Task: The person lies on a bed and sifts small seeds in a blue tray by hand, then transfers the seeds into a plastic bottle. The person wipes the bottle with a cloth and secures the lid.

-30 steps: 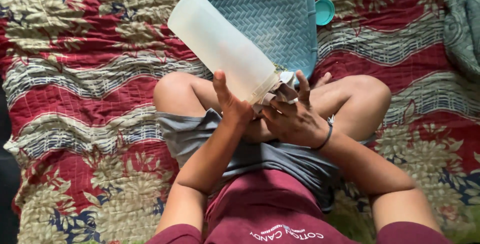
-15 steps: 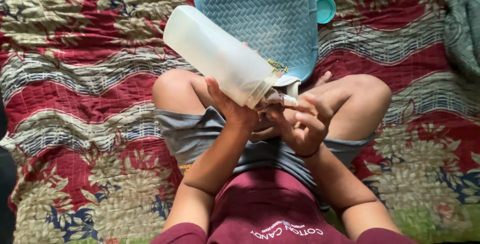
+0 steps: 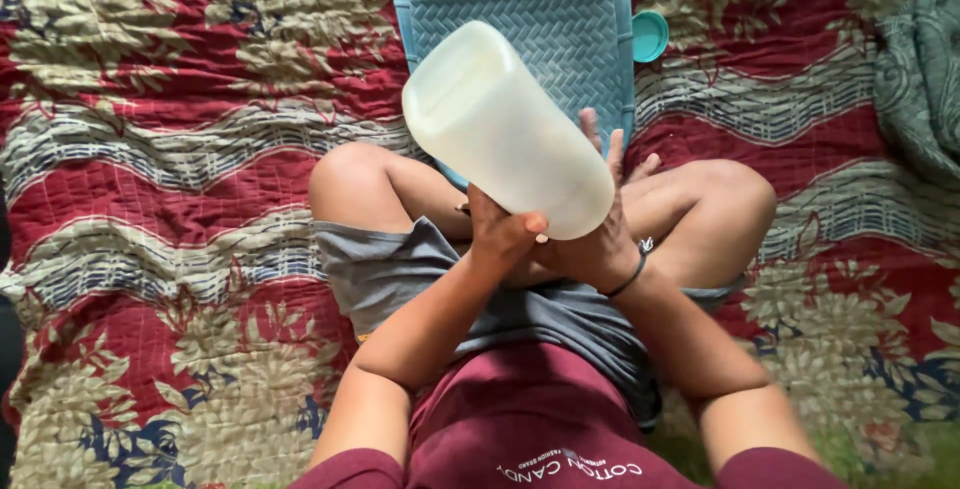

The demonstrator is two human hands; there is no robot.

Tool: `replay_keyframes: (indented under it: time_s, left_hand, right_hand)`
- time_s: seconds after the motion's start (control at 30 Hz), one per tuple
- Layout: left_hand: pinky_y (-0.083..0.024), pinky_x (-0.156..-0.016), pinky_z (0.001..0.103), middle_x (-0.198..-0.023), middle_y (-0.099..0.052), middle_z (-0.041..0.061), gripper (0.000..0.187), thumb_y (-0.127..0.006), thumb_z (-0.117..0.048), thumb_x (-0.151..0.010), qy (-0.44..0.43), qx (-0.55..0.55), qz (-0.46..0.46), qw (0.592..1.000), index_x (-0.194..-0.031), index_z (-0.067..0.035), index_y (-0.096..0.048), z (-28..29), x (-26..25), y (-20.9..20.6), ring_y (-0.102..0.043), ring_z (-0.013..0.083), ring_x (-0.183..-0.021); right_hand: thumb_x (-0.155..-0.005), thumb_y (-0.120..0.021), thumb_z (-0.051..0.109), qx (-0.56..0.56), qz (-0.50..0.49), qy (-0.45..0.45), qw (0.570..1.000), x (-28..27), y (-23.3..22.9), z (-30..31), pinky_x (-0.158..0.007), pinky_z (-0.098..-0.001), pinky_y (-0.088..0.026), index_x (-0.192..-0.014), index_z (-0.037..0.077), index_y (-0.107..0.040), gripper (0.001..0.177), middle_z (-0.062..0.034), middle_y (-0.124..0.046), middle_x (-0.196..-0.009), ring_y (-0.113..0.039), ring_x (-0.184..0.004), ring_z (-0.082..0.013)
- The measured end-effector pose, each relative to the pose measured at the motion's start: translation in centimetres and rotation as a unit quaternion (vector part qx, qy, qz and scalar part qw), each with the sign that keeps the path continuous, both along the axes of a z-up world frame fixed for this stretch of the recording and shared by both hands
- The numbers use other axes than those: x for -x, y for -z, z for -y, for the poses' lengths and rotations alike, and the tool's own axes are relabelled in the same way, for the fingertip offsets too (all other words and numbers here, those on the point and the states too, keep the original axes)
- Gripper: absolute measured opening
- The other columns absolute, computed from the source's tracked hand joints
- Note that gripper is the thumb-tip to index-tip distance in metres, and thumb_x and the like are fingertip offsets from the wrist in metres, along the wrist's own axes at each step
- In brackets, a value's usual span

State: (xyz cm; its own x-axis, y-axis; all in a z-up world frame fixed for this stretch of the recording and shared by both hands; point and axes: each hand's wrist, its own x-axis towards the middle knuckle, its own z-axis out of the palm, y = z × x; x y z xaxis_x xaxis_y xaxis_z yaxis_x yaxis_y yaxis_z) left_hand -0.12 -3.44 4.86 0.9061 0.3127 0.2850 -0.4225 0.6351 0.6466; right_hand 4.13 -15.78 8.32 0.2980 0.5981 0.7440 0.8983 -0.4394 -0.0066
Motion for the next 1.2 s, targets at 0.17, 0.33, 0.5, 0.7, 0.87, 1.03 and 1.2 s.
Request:
replay_keyframes:
  time_s: [0.17,0.33,0.5,0.7,0.87,1.03,1.2]
  left_hand:
    - [-0.055,-0.1,0.036,-0.125,-0.066,0.008,0.082,-0.093,-0.038,-0.072,0.123,-0.009,-0.036,0.992,-0.133,-0.002,-0.053,-2.7,-0.9,1.0,-0.066,0.0205,-0.115]
    - [-0.055,-0.102,0.041,-0.126,-0.066,0.012,0.079,-0.089,-0.031,-0.072,0.106,-0.109,-0.041,0.987,-0.135,0.0,-0.053,-4.5,-0.9,2.8,-0.066,0.0266,-0.116]
    - [-0.054,-0.107,0.049,-0.13,-0.062,0.018,0.085,-0.088,-0.028,-0.074,0.043,0.268,-0.07,0.96,-0.143,0.001,-0.047,-4.8,-1.0,1.8,-0.064,0.0334,-0.121]
    - [-0.052,-0.115,0.055,-0.138,-0.06,0.021,0.096,-0.093,-0.029,-0.074,0.215,0.146,0.102,0.96,-0.151,-0.003,-0.043,-4.0,-3.4,0.0,-0.06,0.0385,-0.133]
    - [-0.052,-0.112,0.051,-0.155,-0.052,0.013,0.105,-0.095,-0.036,-0.072,0.154,0.066,0.121,0.978,-0.155,-0.006,-0.038,-3.9,-4.5,-0.8,-0.056,0.0344,-0.138]
    - [-0.05,-0.112,0.048,-0.138,-0.055,0.019,0.093,-0.085,-0.035,-0.087,-0.005,0.104,-0.013,0.994,-0.157,0.004,-0.037,-4.1,-4.1,0.8,-0.057,0.0349,-0.132]
    - [-0.054,-0.107,0.049,-0.132,-0.061,0.02,0.088,-0.084,-0.034,-0.08,0.15,0.132,0.026,0.98,-0.147,0.003,-0.039,-5.7,-7.4,0.9,-0.062,0.0349,-0.123]
  right_hand:
    - [-0.098,-0.071,0.051,0.057,-0.066,-0.038,0.995,0.4,5.4,0.3,-0.101,-0.0532,-0.051,-0.134,-0.005,-0.059,0.067,-0.0247,-0.063,-0.127,-0.062,-0.119,-0.04]
    - [-0.097,-0.07,0.041,-0.013,0.047,0.004,0.999,-1.4,3.9,1.1,-0.099,-0.0542,-0.052,-0.126,-0.002,-0.061,0.053,-0.0234,-0.064,-0.123,-0.063,-0.115,-0.0401]
    - [-0.095,-0.071,0.036,0.057,-0.184,-0.014,0.981,-3.1,4.9,2.1,-0.095,-0.0522,-0.052,-0.123,-0.001,-0.063,0.047,-0.0215,-0.065,-0.119,-0.064,-0.111,-0.0386]
    - [-0.093,-0.072,0.03,-0.069,-0.601,-0.218,0.765,-0.7,7.6,2.8,-0.091,-0.0498,-0.053,-0.118,0.0,-0.065,0.04,-0.0192,-0.066,-0.114,-0.065,-0.106,-0.0368]
    - [-0.091,-0.073,0.026,-0.138,-0.543,-0.162,0.812,-1.2,6.6,3.5,-0.088,-0.0478,-0.054,-0.115,0.001,-0.067,0.034,-0.0174,-0.068,-0.11,-0.066,-0.102,-0.0353]
    - [-0.09,-0.073,0.021,-0.064,-0.379,-0.048,0.922,-4.2,6.1,3.6,-0.085,-0.0459,-0.054,-0.111,0.002,-0.069,0.029,-0.0155,-0.069,-0.106,-0.066,-0.098,-0.0338]
    - [-0.088,-0.074,0.017,-0.081,-0.456,-0.099,0.881,-3.5,7.7,1.2,-0.081,-0.0439,-0.055,-0.107,0.003,-0.071,0.024,-0.0136,-0.07,-0.102,-0.067,-0.093,-0.0323]
